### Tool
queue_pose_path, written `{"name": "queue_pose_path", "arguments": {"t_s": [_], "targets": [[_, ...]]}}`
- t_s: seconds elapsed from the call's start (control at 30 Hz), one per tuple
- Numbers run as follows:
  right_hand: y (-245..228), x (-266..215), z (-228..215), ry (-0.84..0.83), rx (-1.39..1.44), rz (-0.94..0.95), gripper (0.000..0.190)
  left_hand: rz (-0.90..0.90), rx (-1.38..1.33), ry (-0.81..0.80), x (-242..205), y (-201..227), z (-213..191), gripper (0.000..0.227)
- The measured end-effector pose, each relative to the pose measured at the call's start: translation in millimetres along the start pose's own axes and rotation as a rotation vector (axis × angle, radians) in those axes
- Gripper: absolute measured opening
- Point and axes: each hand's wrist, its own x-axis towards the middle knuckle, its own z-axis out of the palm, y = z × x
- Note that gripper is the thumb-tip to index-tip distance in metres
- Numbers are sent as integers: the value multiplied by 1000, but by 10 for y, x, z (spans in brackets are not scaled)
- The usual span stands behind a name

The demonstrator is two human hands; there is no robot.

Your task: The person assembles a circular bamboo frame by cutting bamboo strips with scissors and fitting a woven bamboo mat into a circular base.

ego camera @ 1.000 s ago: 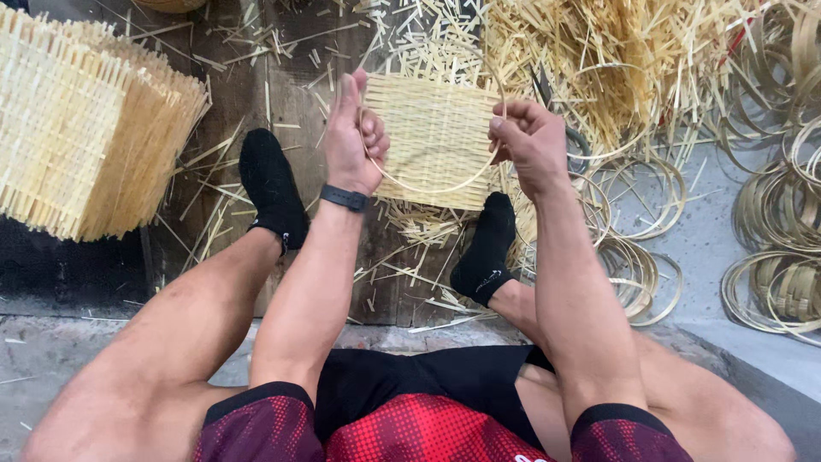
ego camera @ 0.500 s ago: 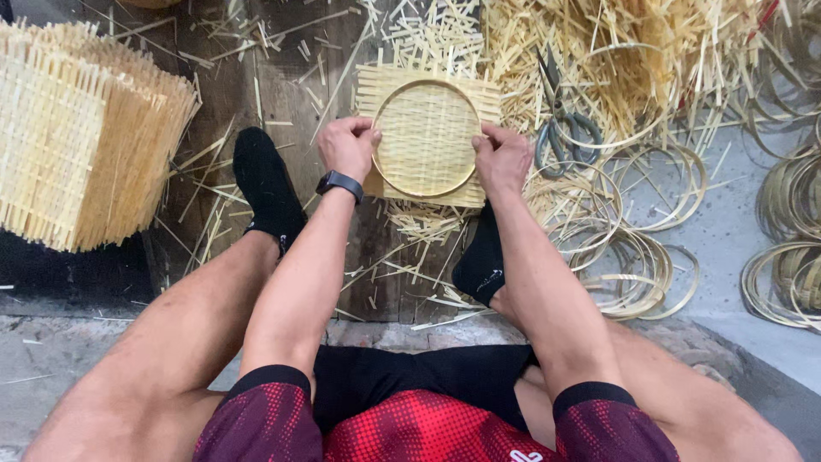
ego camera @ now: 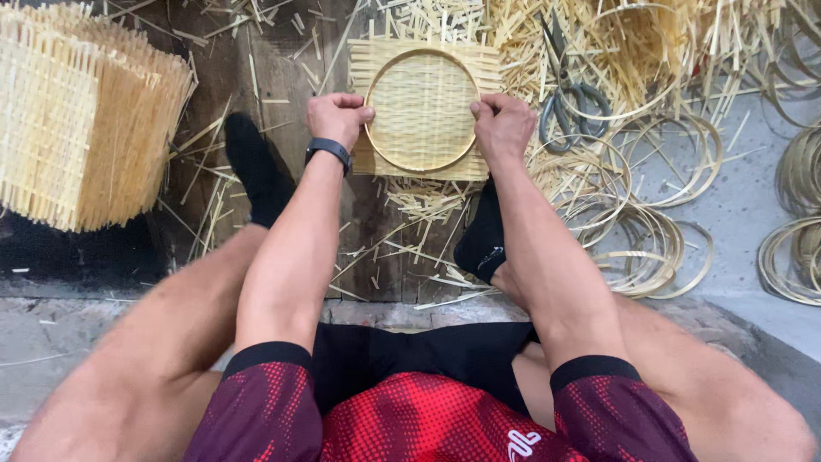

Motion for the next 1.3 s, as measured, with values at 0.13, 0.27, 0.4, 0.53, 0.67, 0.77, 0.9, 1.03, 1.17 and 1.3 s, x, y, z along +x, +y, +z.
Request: {"name": "queue_pose_path", "arguments": {"t_s": [0.13,0.27,0.4,0.53,0.67,0.77,0.9,1.03,1.17,1.3], "targets": [[-12,-25,-20,29,-12,-48,11,-33,-144,-66,-3,-1,-5,25],[-56,-21,-36,-17,4,36,13,-110,-159,-93,-10,11,-24,27],[-32,23,-11,-36,1,31,14,-119,-230,-127,51,-89,-8,24],[21,49,-2,-46,23,15,14,-79,-24,-136,148,-76,-38,23],[15,68,-23,-39,13,-39,14,-152,-47,-203,169,13,-79,20],[2,58,-61,-100,29,25,16,-65,-66,-194,177,-27,-30,21],[-6,96,-59,-128,85,91,18,45,25,-97,150,-77,27,19],[106,156,-74,-175,132,43,19,34,14,-128,177,-55,-14,19],[64,216,-122,-249,178,47,18,-8,3,-194,183,23,-80,17],[-334,72,-216,-254,-305,-165,15,35,227,-238,99,317,-203,18]]}}
